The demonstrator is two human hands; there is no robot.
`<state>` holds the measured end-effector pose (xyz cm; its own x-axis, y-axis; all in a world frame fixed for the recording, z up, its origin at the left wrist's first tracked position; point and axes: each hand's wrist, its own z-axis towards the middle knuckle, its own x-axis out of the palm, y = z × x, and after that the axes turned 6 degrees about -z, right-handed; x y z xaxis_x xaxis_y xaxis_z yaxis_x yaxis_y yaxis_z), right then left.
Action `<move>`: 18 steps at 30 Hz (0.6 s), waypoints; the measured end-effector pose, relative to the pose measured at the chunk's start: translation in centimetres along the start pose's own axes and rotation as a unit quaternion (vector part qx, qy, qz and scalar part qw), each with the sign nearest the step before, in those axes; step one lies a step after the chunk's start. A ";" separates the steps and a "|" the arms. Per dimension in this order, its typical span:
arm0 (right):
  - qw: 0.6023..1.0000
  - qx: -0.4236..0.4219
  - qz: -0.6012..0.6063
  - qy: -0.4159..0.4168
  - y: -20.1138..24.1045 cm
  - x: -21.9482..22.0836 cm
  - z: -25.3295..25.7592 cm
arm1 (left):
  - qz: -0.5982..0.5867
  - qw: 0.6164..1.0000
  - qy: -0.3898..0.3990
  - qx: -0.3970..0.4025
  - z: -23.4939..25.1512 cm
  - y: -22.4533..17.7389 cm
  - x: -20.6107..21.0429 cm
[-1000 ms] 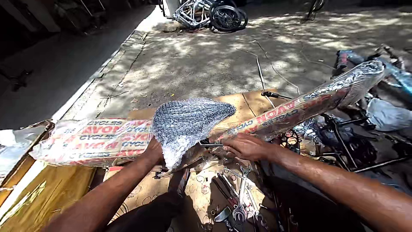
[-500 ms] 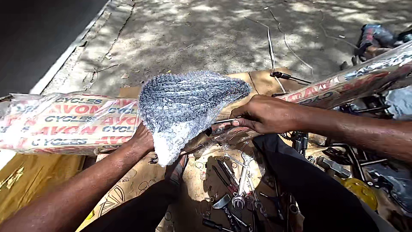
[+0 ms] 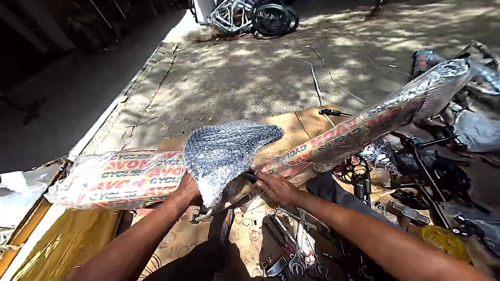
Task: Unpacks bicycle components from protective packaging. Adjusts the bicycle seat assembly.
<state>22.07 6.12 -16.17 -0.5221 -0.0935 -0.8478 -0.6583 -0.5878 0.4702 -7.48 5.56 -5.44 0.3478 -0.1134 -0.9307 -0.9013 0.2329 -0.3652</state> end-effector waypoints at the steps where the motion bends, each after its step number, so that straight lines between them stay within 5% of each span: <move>1: 1.000 -0.009 0.001 0.017 0.4 -1.2 -0.8 | 0.016 1.000 0.010 -0.001 -0.3 0.2 0.3; 4: 0.994 -0.047 -0.049 0.082 1.5 -6.0 -2.8 | 0.068 0.993 0.087 -0.036 -1.4 -0.3 0.1; 6: 0.981 -0.045 -0.112 0.150 3.5 -10.3 -2.4 | 0.041 0.998 0.049 -0.007 -1.7 0.5 0.7; 13: 0.905 -0.054 -0.258 0.335 10.5 -20.2 7.6 | 0.006 0.999 0.034 -0.035 -0.8 -0.8 -0.1; 15: 0.901 -0.067 -0.247 0.350 9.4 -20.5 8.5 | 0.027 0.996 0.065 -0.046 -0.2 -0.7 -0.2; 18: 0.951 -0.101 -0.157 0.246 3.9 -16.9 4.6 | 0.039 0.999 0.035 -0.003 1.0 3.1 2.2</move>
<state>25.80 9.13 1.17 0.0332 -0.2229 -0.9743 -0.5961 -0.7869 0.1598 -9.27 6.98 -8.61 0.2575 -0.1618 -0.9526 -0.9269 0.2373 -0.2908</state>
